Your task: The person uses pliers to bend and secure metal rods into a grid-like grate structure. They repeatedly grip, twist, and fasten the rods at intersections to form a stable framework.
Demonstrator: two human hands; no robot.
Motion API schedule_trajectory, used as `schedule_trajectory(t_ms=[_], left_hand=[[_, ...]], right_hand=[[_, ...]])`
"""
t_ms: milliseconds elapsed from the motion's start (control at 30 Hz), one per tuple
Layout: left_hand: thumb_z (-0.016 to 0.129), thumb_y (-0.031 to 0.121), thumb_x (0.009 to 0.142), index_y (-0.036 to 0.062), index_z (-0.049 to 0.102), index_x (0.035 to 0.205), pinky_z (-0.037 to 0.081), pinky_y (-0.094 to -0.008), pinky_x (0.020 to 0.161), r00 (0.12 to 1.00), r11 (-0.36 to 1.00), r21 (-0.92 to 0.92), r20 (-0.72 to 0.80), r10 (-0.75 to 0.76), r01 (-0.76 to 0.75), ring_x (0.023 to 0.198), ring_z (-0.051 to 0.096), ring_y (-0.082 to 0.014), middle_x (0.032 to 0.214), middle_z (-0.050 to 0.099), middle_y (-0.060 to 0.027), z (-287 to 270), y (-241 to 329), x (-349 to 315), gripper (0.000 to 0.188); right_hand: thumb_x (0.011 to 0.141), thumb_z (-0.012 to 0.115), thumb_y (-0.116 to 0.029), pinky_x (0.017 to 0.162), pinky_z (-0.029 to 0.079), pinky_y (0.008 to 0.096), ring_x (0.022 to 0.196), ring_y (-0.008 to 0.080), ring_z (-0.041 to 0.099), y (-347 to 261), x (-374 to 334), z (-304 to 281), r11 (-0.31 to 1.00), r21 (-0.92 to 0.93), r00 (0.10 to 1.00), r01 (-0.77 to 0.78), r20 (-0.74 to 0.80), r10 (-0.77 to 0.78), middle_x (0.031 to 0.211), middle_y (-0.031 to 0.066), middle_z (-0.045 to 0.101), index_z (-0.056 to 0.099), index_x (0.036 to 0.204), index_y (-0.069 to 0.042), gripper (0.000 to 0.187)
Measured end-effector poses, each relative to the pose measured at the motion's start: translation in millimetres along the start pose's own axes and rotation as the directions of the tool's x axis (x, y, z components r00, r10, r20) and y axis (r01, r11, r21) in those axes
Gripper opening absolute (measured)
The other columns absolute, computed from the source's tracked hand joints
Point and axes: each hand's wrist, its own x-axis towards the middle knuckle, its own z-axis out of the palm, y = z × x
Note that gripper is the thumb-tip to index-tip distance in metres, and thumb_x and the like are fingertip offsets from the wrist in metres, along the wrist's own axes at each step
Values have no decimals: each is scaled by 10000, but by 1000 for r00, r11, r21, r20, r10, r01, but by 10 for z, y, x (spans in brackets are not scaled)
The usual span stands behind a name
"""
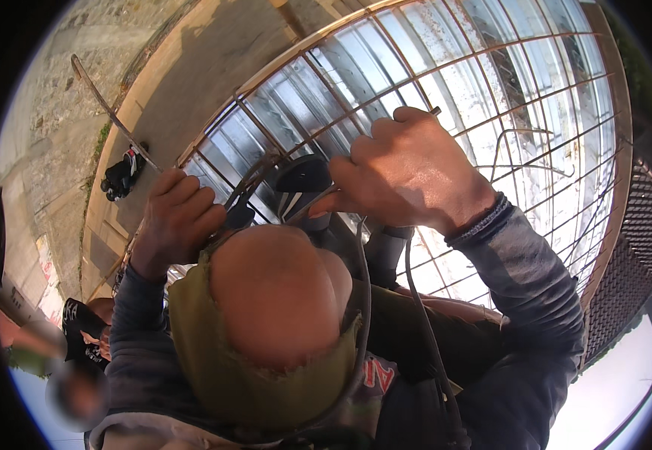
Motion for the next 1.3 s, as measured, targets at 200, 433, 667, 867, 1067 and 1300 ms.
schedule_trajectory(t_ms=[200, 433, 667, 867, 1067, 1300], left_hand=[[819, 414, 833, 136, 547, 741, 415, -391, 732, 996, 995, -34, -8, -92, 91, 723, 532, -219, 738, 478, -16, 18, 76, -78, 400], [681, 289, 679, 116, 482, 722, 412, -400, 737, 976, 980, -33, -85, -200, 198, 721, 522, -258, 719, 438, -39, 121, 127, -117, 267], [817, 599, 877, 117, 548, 751, 428, -408, 777, 984, 932, -347, -170, 44, -102, 753, 542, -276, 732, 468, -47, 416, -727, 342, 567], [630, 726, 990, 26, 628, 1174, 446, -536, 1050, 875, 878, -428, -315, -368, 215, 1188, 601, -397, 1174, 647, -191, 929, -1470, 1206, 724], [654, 756, 958, 13, 487, 1562, 378, -544, 1245, 769, 828, -349, -333, -547, 438, 1471, 527, -415, 1502, 605, -266, 1818, -1321, 1763, 972], [731, 775, 883, -44, 503, 1545, 469, -529, 1163, 772, 791, -317, -217, -597, 523, 1310, 654, -429, 1417, 648, -293, 1815, -1449, 1788, 1078]], right_hand=[[881, 780, -626, 557, 465, 370, 551, 197, 576, -89, 6, 44, 999, -19, 999, -50, -22, 49, 588, -12, 506, 598, 731, -171, 512], [798, 859, -601, 532, 417, 355, 547, 188, 540, -162, -76, 139, 987, 30, 986, -157, -46, 158, 586, -19, 484, 605, 678, -154, 528], [938, 805, -518, 485, 462, 448, 490, 302, 601, 180, -154, 497, 932, 257, 966, -257, 36, 256, 549, 81, 542, 586, 696, -117, 517], [1135, 573, -227, 556, 465, 510, 570, 443, 622, 412, 183, 805, 564, 542, 748, -623, 201, 633, 601, 191, 573, 583, 1070, -34, 204], [1106, 591, -156, 781, 522, 520, 900, 458, 681, 508, 195, 1694, 504, 551, 623, -665, 37, 781, 961, 249, 661, 616, 1142, -38, 125], [1012, 676, -165, 1043, 332, 553, 1171, 352, 563, 631, 157, 2130, 703, 136, 696, -698, -106, 711, 1150, 126, 651, 679, 1112, -89, 126]])
